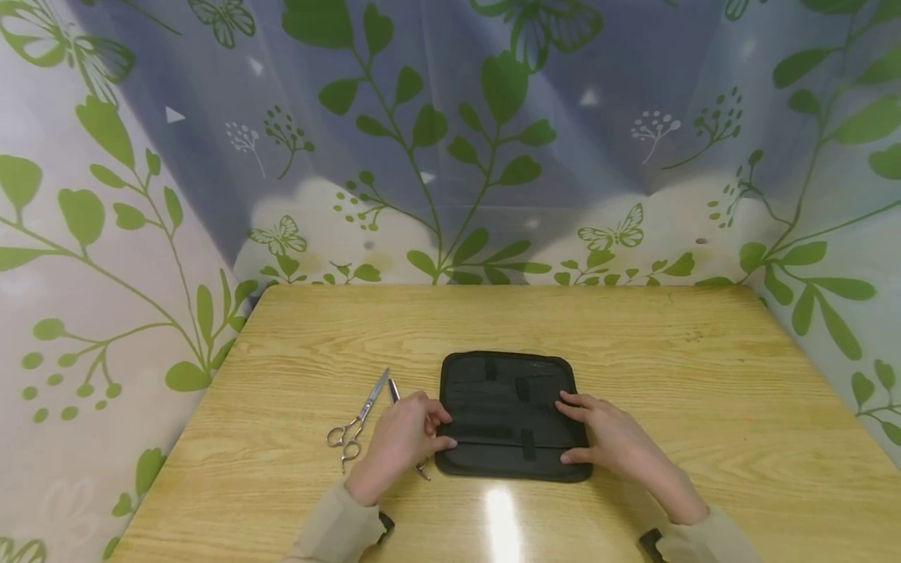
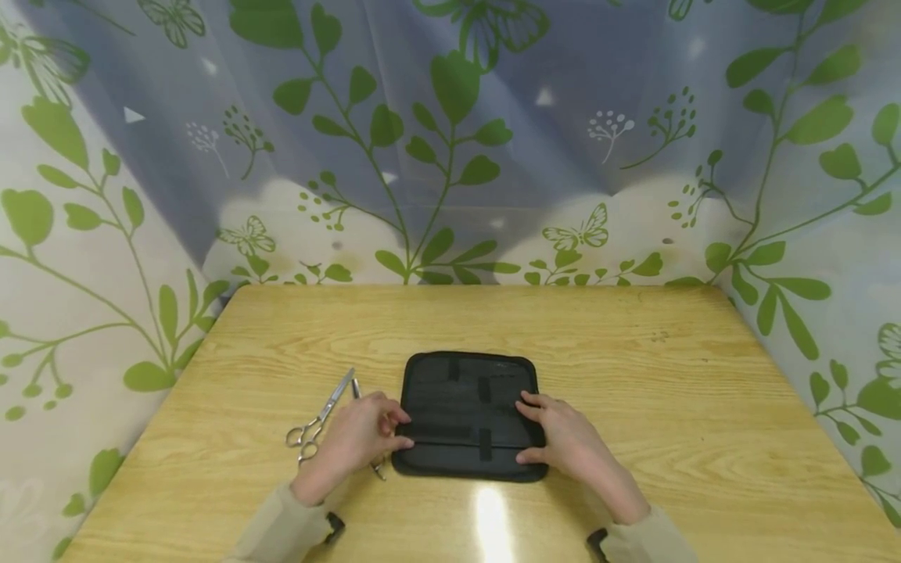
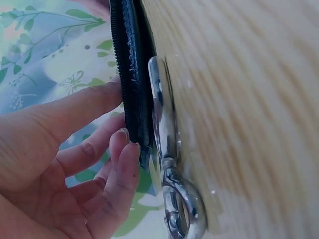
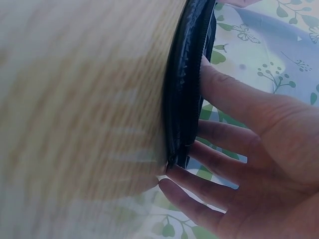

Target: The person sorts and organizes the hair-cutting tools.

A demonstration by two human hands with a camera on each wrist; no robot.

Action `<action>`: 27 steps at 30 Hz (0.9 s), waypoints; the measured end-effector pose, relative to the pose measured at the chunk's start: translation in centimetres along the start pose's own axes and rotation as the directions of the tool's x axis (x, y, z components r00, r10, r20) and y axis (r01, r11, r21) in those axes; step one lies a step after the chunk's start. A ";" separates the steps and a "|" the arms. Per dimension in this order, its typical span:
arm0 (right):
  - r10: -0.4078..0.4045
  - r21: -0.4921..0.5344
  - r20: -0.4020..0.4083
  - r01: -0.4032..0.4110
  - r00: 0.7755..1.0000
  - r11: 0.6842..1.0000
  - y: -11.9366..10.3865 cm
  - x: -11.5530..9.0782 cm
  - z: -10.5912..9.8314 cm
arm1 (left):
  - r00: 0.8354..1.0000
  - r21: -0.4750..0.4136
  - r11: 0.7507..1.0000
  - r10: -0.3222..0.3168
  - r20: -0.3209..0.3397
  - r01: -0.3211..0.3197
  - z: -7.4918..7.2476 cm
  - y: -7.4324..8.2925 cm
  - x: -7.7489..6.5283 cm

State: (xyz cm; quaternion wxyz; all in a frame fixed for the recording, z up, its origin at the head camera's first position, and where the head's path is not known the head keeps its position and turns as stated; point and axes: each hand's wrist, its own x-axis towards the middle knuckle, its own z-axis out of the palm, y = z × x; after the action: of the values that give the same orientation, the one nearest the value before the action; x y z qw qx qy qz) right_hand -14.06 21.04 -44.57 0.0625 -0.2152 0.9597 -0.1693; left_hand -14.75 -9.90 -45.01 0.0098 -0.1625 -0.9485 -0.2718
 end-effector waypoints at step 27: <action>0.017 0.018 0.005 -0.017 1.000 1.000 0.0 0.0 -0.1 | 0.999 -0.005 0.999 0.032 0.007 -0.032 -0.1 -0.3 0.3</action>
State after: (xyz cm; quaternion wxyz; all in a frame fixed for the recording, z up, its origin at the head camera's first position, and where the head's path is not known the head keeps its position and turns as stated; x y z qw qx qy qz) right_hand -14.07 21.07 -44.51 0.0680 -0.2068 0.9598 -0.1769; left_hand -15.15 -10.12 -45.08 0.0103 -0.1786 -0.9451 -0.2736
